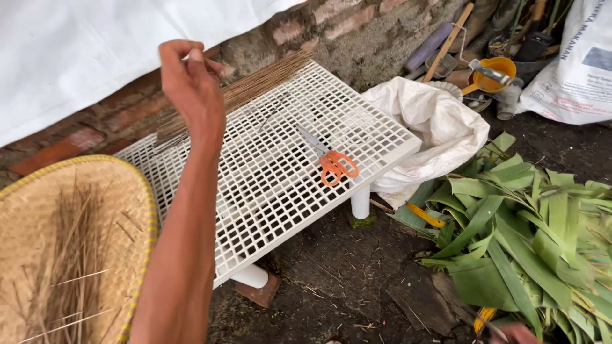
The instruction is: Stripping the leafy part from the central rib of palm leaves using a small knife to collect the ribs.
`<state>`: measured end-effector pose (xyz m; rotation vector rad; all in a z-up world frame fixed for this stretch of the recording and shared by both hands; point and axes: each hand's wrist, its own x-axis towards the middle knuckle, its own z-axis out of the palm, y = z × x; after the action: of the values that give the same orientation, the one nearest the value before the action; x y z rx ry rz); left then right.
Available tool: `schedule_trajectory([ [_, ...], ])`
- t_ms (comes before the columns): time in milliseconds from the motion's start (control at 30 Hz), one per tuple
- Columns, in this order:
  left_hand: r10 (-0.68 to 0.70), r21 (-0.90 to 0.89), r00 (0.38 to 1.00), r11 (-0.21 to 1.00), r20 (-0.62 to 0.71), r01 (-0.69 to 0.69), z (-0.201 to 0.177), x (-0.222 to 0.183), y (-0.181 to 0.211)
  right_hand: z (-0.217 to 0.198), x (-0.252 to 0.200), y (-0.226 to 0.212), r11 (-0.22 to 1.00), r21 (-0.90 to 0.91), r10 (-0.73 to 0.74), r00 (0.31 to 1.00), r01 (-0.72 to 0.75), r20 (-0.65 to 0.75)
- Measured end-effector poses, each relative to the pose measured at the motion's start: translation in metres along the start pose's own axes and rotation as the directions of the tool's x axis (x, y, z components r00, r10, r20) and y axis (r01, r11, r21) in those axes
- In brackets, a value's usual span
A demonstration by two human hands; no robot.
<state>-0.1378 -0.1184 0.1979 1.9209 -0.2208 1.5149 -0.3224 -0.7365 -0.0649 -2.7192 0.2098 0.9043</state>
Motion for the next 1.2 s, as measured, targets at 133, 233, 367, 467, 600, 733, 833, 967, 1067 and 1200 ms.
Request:
schedule_trajectory([
  [133,-0.482,-0.6,0.874,0.685,0.053,0.414,-0.028,-0.021,0.126,-0.033,-0.074,-0.119,0.992,0.089,-0.079,0.992,0.088,-0.1],
  [233,-0.771,-0.706,0.607,0.322,0.191,0.631,-0.048,-0.049,0.192,-0.075,-0.119,-0.162,0.909,0.292,-0.218,0.937,0.297,-0.273],
  [367,-0.852,-0.723,0.45,0.132,0.267,0.678,-0.078,-0.087,0.235,-0.1,-0.162,-0.192,0.403,0.877,-0.238,0.955,0.263,-0.177],
  [467,-0.852,-0.699,0.442,0.134,0.28,0.703,-0.093,-0.108,0.243,-0.098,-0.178,-0.19,0.294,0.925,-0.377,0.918,0.241,-0.119],
  [600,-0.833,-0.714,0.485,0.168,0.266,0.679,-0.11,-0.118,0.25,-0.098,-0.192,-0.201,0.436,0.887,-0.384,0.923,0.151,0.031],
  [733,-0.838,-0.688,0.491,0.21,0.24,0.695,-0.123,-0.114,0.259,-0.105,-0.193,-0.213,0.545,0.805,-0.455,0.889,0.235,0.048],
  [833,-0.851,-0.349,0.471,0.379,0.232,0.857,-0.134,-0.111,0.269,-0.113,-0.184,-0.22,0.644,0.672,-0.457,0.888,0.366,-0.046],
  [967,-0.411,0.298,0.855,0.899,0.316,0.322,-0.128,-0.179,0.243,-0.093,-0.153,-0.217,0.435,0.606,-0.472,0.742,0.666,-0.476],
  [1067,0.109,0.178,0.897,0.963,0.427,-0.201,-0.109,-0.181,0.264,-0.071,-0.143,-0.215,0.48,0.496,-0.491,0.691,0.723,-0.531],
  [1200,0.256,0.07,0.747,0.924,0.614,-0.375,-0.095,-0.152,0.292,-0.068,-0.154,-0.224,0.395,0.424,-0.501,0.578,0.815,-0.644],
])
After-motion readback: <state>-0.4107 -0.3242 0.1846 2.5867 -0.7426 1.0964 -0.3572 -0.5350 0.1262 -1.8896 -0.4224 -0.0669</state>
